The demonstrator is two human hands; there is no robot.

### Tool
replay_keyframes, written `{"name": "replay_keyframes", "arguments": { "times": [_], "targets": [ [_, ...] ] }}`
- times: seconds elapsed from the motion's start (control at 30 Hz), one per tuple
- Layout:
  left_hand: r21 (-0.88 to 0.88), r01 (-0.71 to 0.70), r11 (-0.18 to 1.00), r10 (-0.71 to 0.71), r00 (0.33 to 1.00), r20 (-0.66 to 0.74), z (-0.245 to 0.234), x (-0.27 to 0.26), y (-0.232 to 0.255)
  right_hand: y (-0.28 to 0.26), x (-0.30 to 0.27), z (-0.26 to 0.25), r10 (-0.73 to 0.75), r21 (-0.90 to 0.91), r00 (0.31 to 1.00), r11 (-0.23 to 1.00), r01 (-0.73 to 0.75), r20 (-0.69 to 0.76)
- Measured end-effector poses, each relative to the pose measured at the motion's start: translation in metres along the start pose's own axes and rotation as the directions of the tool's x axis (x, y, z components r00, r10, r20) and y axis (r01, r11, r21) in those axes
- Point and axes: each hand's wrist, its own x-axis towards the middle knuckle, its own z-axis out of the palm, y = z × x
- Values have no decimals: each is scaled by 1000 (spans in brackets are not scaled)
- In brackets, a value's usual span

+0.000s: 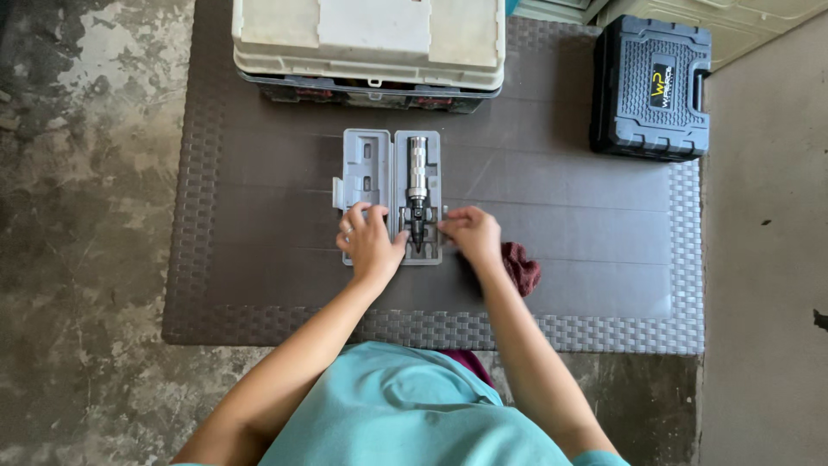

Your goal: The person wipes metal drill bits, a socket, and a plastic case with a cloth, places the socket and bits into the case, and closes it. They then open a larger toolbox, wipe a multimeter and a tape measure with the cloth, and set them on the mat beside the toolbox.

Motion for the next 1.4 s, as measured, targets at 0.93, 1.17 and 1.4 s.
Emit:
{"name": "replay_keyframes", "arguments": {
  "times": [0.93, 1.17, 1.4],
  "targets": [
    [15, -59, 998, 55, 984, 171, 48, 79, 35, 15, 45, 35, 33, -305, 999, 952, -39, -25],
    [-23, -59, 998, 61, 985, 161, 49, 78, 34, 21, 42, 50, -145, -400, 977, 913, 73, -154],
    [14, -142, 990, 143, 987, -70, 24, 58, 10, 14, 22, 47, -184, -317, 970, 940, 126, -158]
  ]
}}
